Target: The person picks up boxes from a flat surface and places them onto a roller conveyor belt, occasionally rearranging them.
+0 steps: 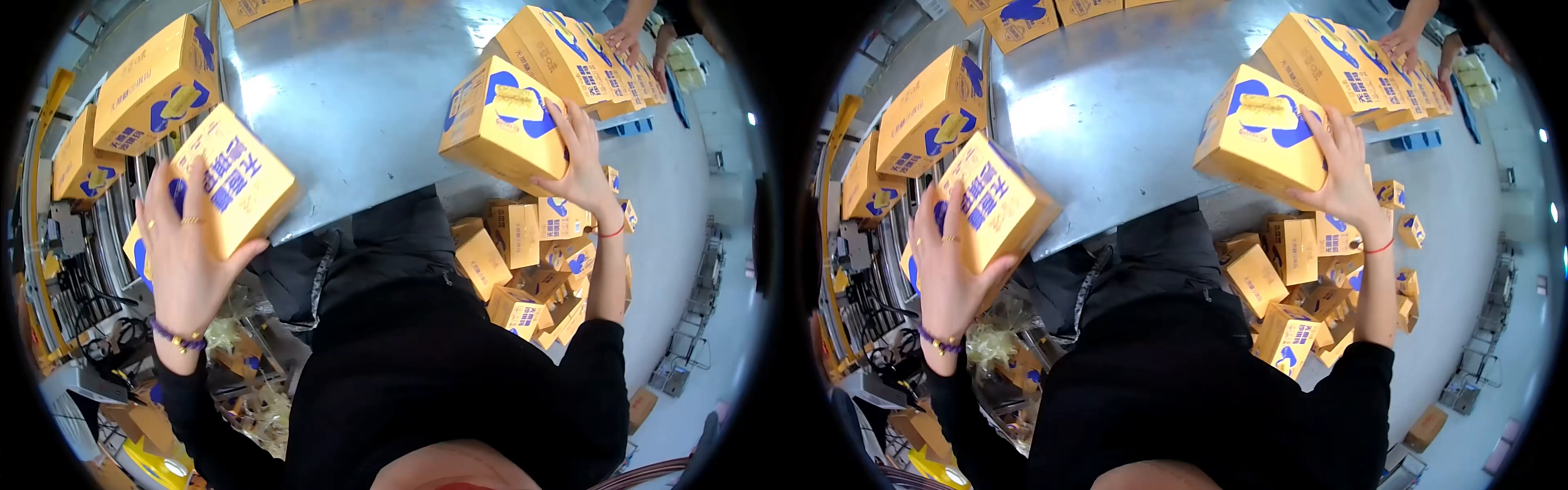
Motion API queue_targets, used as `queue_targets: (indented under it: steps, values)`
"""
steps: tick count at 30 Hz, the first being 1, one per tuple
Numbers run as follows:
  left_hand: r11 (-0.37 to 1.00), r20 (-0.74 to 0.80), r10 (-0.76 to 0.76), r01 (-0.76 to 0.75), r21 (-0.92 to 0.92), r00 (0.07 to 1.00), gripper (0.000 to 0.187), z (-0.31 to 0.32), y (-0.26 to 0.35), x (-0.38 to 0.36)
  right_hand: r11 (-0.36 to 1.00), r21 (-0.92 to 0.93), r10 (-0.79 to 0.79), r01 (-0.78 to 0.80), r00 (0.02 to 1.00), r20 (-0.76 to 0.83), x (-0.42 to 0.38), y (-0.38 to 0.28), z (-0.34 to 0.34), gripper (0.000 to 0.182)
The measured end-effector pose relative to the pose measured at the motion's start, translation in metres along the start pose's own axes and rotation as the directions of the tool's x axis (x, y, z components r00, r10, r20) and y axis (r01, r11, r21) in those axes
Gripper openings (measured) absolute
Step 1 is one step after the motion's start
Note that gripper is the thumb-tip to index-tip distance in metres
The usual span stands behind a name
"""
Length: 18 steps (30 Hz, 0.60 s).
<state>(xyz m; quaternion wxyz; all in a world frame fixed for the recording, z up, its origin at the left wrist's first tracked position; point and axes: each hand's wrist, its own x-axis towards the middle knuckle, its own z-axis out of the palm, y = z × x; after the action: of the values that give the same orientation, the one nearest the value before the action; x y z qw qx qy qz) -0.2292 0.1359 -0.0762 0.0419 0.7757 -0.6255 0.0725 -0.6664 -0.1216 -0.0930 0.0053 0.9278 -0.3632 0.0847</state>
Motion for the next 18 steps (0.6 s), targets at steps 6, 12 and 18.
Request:
queue_targets:
  steps: [6,12,18]
  values:
    - [0.634,-0.221,0.105,-0.236,-0.737,0.970,0.073,0.022,0.142,0.055,0.998,0.052,-0.035,0.037,0.999,-0.040,-0.009,-0.022,0.003,0.111]
    - [-0.240,0.055,0.249,0.117,-0.964,0.967,0.078,0.123,0.235,0.143,0.999,0.000,0.039,-0.039,0.999,0.000,-0.007,-0.029,0.000,0.112]
    - [0.421,0.099,0.513,-0.150,-0.895,0.853,0.070,0.041,0.156,0.039,0.968,-0.139,0.187,-0.211,0.969,-0.163,0.002,-0.021,0.034,0.103]
